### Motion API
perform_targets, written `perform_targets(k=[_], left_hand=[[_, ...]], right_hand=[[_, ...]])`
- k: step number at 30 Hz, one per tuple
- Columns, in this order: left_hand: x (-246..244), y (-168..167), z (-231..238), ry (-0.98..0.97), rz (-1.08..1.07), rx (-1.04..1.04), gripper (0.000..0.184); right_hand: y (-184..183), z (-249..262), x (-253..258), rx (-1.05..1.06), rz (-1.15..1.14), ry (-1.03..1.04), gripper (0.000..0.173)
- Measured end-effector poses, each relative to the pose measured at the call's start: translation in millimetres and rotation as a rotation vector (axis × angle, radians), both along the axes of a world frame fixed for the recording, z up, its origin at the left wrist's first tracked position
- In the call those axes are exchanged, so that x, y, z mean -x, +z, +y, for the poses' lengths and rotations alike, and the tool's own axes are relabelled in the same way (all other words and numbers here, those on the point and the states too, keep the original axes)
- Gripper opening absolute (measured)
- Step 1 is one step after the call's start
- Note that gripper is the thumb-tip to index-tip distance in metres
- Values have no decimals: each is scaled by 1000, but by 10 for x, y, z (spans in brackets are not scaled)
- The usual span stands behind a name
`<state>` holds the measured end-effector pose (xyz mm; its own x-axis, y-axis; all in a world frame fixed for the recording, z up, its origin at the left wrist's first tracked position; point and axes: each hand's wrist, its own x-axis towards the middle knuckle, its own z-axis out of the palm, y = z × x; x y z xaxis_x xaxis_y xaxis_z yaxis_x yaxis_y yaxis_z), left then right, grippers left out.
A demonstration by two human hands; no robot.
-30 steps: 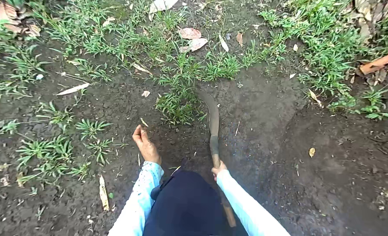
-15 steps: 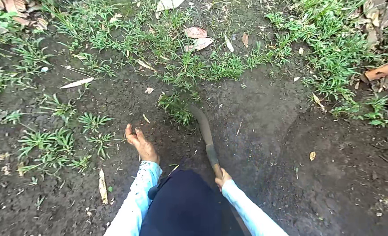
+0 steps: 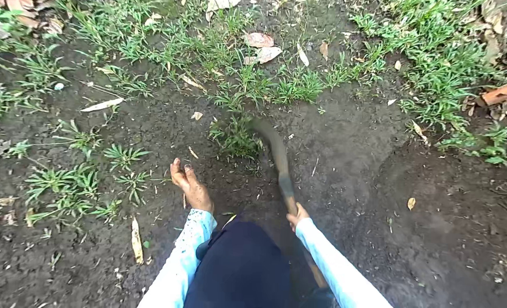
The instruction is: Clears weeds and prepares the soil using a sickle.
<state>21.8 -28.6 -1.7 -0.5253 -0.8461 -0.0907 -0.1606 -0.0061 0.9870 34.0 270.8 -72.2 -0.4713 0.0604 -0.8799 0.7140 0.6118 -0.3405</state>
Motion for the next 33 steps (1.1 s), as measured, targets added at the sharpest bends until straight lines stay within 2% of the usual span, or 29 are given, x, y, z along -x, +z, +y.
perform_targets(k=[4, 5, 7, 9, 11, 14, 17, 19, 20, 21, 23, 24, 25, 26, 27, 29, 33], left_hand=[[-47, 32, -56, -20, -6, 28, 56], [-49, 29, -70, -25, -5, 29, 56], [-56, 38, -94, -18, 4, 30, 56], [-28, 40, -148, -4, 13, 44, 56], [-12, 5, -150, 13, 20, 49, 56], [-64, -16, -37, 28, -14, 0, 55], [-89, 7, -52, 4, -9, 19, 57], [-93, 15, -82, -6, -2, 32, 57], [-90, 21, -80, -10, -8, 35, 57], [-85, 21, -71, -14, -17, 38, 57], [-66, 32, -48, -10, -19, 30, 56], [-33, 56, -65, 0, -5, 31, 55], [-4, 75, -81, 13, 11, 39, 56], [6, 80, -77, 21, 18, 54, 56], [14, 74, -69, 23, 17, 67, 56], [15, 24, -42, 17, 14, 74, 55], [36, -1, -5, 3, 1, 70, 54]], right_hand=[[177, -675, 941, 145, 195, -486, 50], [99, -825, 1038, 124, 194, -485, 50], [-139, -855, 798, 29, 99, -125, 57], [-327, -554, 287, -45, -5, 269, 69], [-237, -168, -42, -110, -63, 369, 73], [71, 32, 24, -46, 3, 78, 70], [224, -310, 713, 116, 200, -388, 58], [128, -654, 1109, 186, 248, -607, 49], [31, -792, 1165, 164, 234, -562, 48], [-59, -864, 1108, 98, 190, -385, 52], [-239, -738, 781, -17, 37, 147, 65], [-288, -612, 606, -46, -18, 332, 71], [-289, -434, 463, -64, -49, 432, 74], [-206, -233, 349, -71, -76, 445, 74], [-108, -57, 282, -66, -91, 396, 72], [32, 132, 275, -16, -49, 163, 69], [43, -301, 835, 119, 162, -439, 63]])
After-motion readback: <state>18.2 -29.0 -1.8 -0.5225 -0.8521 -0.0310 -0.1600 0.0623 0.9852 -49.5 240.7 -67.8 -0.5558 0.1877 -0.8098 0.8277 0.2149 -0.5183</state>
